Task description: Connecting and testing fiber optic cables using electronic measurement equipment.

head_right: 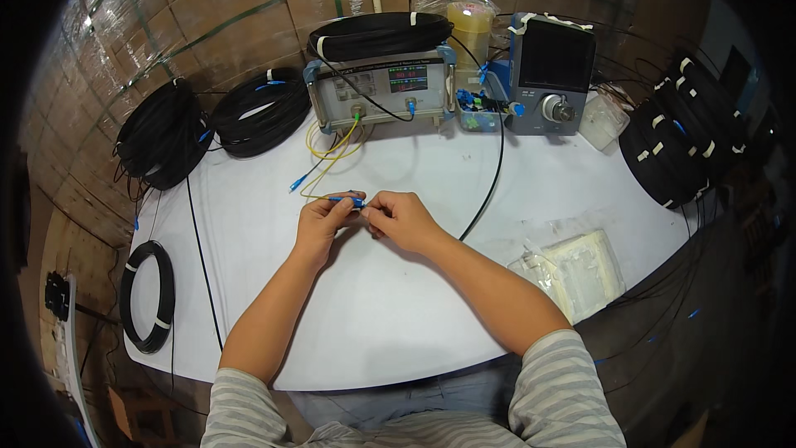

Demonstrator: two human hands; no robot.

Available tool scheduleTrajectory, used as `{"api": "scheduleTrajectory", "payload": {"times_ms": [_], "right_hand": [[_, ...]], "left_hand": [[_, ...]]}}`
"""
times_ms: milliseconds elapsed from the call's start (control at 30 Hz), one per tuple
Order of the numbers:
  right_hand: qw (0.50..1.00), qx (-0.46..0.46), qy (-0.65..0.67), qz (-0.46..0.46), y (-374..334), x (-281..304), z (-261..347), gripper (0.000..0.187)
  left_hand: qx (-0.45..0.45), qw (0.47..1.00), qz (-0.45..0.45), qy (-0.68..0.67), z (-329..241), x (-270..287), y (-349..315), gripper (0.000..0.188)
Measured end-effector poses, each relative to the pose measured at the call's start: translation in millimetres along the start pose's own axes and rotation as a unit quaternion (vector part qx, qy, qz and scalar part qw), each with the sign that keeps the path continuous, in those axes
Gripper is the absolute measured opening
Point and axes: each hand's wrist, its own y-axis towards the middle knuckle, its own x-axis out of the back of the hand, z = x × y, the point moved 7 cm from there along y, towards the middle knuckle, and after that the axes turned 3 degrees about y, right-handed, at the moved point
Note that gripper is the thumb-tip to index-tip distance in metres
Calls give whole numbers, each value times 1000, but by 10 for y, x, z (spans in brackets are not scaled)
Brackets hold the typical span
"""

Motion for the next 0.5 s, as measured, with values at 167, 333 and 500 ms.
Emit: {"api": "scheduleTrajectory", "payload": {"times_ms": [167,333,500], "right_hand": [[1000,6,-16,-3,-24,-7,44,18],[995,47,-88,-17,-105,-19,124,18],[996,33,-27,-80,-75,154,101,21]], "left_hand": [[-9,1000,-27,-5,74,57,42,26],[-65,994,-76,-39,-87,371,151,21],[-86,985,50,141,-64,89,72,12]]}}
